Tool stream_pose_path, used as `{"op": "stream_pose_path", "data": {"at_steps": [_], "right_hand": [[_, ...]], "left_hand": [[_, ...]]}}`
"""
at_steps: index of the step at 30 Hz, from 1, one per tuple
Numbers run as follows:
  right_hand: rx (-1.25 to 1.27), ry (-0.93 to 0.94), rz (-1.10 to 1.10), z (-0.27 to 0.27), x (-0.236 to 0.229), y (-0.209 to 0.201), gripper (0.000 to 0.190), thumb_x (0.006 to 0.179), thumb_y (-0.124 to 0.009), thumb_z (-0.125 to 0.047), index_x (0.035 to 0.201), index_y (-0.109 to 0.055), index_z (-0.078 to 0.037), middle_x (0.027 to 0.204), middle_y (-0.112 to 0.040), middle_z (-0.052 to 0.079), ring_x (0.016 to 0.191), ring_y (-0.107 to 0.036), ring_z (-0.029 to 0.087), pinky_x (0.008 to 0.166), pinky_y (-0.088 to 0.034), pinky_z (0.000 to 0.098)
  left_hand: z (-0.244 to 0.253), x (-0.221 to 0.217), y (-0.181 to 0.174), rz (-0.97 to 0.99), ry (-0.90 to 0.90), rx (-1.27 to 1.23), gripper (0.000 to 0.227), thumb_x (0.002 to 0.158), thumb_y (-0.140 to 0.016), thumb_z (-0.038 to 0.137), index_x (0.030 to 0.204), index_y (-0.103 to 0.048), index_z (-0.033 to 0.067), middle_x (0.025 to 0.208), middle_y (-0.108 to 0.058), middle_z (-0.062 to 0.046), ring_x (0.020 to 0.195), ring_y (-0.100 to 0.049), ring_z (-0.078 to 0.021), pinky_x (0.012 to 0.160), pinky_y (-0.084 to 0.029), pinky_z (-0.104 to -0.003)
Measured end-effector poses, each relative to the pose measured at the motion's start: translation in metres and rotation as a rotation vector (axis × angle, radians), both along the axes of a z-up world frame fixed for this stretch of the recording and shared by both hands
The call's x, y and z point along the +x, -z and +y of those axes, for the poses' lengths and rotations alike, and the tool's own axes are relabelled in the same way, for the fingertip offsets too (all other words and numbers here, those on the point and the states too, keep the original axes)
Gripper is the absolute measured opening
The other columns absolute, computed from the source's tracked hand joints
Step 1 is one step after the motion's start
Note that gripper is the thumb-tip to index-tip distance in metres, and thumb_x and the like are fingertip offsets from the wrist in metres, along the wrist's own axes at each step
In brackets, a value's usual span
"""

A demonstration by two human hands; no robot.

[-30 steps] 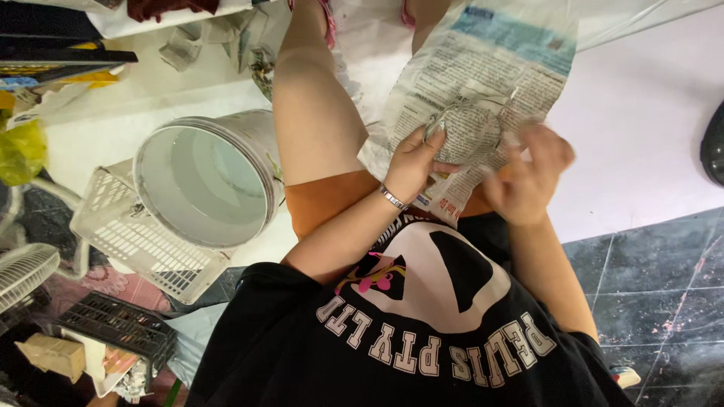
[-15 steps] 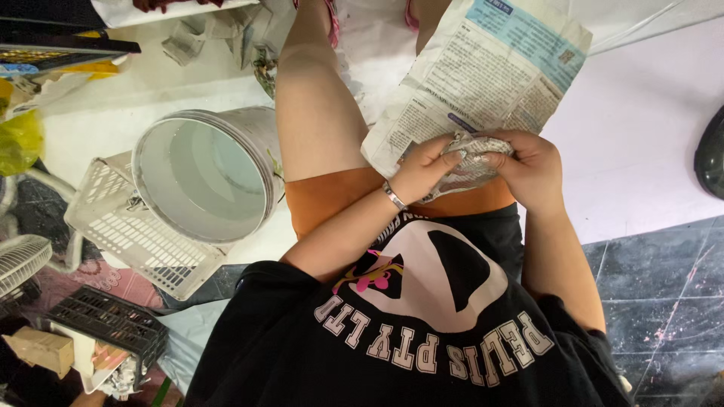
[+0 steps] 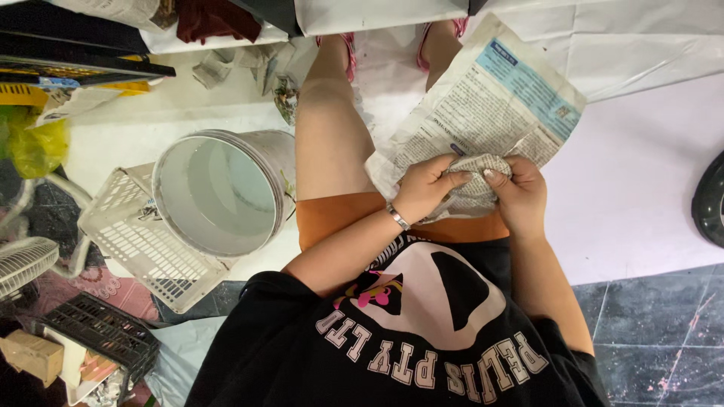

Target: The person sits on the floor and wraps small ceramic dishes and bowls individually with newspaper. They pick up each item, fold the paper around it, and place the wrapped bundle on a nearby shelf.

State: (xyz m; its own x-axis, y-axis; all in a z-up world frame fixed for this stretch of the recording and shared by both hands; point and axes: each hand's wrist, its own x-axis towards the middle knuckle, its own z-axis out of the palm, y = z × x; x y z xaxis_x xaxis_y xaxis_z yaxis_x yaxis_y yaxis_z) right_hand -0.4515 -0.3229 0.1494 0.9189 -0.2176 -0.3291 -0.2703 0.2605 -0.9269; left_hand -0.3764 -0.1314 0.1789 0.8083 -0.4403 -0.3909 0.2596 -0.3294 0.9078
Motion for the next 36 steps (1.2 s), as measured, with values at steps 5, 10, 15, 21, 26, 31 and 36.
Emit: {"op": "stream_pose_path", "data": {"at_steps": [5,10,15,21,26,31,36], "right_hand": [[0.095,0.217,0.161,0.016,0.002,-0.007,0.022,0.115,-0.061,-0.015,0.131,-0.065,-0.001,0.084,-0.059,0.004,0.078,-0.051,0.011,0.07,-0.043,0.0251],[0.021,0.05,-0.035,0.031,0.01,-0.01,0.021,0.109,-0.056,-0.005,0.128,-0.057,0.001,0.112,-0.066,0.008,0.1,-0.065,0.014,0.09,-0.056,0.0281],[0.039,0.014,-0.036,0.036,0.013,-0.002,0.026,0.105,-0.056,-0.001,0.131,-0.056,0.002,0.112,-0.066,0.008,0.099,-0.065,0.014,0.089,-0.054,0.0269],[0.075,0.053,-0.021,0.035,0.011,0.003,0.024,0.104,-0.057,0.002,0.128,-0.058,0.003,0.108,-0.067,0.009,0.096,-0.066,0.014,0.088,-0.054,0.0268],[0.004,0.067,-0.035,0.033,0.01,0.002,0.023,0.104,-0.056,0.002,0.126,-0.059,0.003,0.11,-0.067,0.008,0.098,-0.066,0.014,0.089,-0.055,0.0267],[-0.071,0.017,-0.006,0.034,0.013,-0.007,0.022,0.103,-0.057,0.001,0.125,-0.06,0.003,0.108,-0.067,0.01,0.096,-0.068,0.014,0.086,-0.055,0.0258],[-0.16,-0.016,-0.019,0.036,0.017,-0.016,0.02,0.103,-0.058,0.0,0.122,-0.061,0.003,0.111,-0.066,0.011,0.095,-0.069,0.014,0.085,-0.056,0.0253]], "left_hand": [[0.011,0.029,0.008,0.138,-0.114,0.078,0.033,0.094,-0.073,0.035,0.112,-0.076,0.008,0.079,-0.073,-0.002,0.069,-0.065,-0.0095,0.064,-0.054,-0.028],[0.053,0.159,0.038,0.353,-0.869,-0.353,0.035,0.082,-0.078,0.022,0.112,-0.061,0.0158,0.095,-0.071,0.002,0.082,-0.073,-0.0135,0.065,-0.066,-0.036],[0.085,0.33,0.064,-0.041,-1.007,-0.4,0.027,0.092,-0.072,0.029,0.098,-0.067,0.0033,0.084,-0.067,-0.01,0.063,-0.059,-0.0178,0.055,-0.054,-0.035],[0.1,0.393,0.081,-0.08,-1.063,-0.334,0.029,0.093,-0.072,0.03,0.1,-0.066,0.0032,0.088,-0.066,-0.011,0.068,-0.058,-0.0193,0.059,-0.052,-0.037],[0.105,0.4,0.096,-0.102,-1.061,-0.275,0.03,0.093,-0.072,0.031,0.102,-0.065,0.0032,0.091,-0.065,-0.012,0.071,-0.057,-0.0205,0.062,-0.051,-0.038],[0.107,0.418,0.098,-0.144,-1.042,-0.243,0.031,0.093,-0.072,0.031,0.105,-0.065,0.0031,0.094,-0.064,-0.012,0.075,-0.056,-0.0218,0.066,-0.05,-0.039],[0.117,0.414,0.107,-0.16,-1.026,-0.188,0.033,0.093,-0.071,0.032,0.107,-0.064,0.003,0.098,-0.063,-0.013,0.079,-0.055,-0.023,0.069,-0.049,-0.041]]}}
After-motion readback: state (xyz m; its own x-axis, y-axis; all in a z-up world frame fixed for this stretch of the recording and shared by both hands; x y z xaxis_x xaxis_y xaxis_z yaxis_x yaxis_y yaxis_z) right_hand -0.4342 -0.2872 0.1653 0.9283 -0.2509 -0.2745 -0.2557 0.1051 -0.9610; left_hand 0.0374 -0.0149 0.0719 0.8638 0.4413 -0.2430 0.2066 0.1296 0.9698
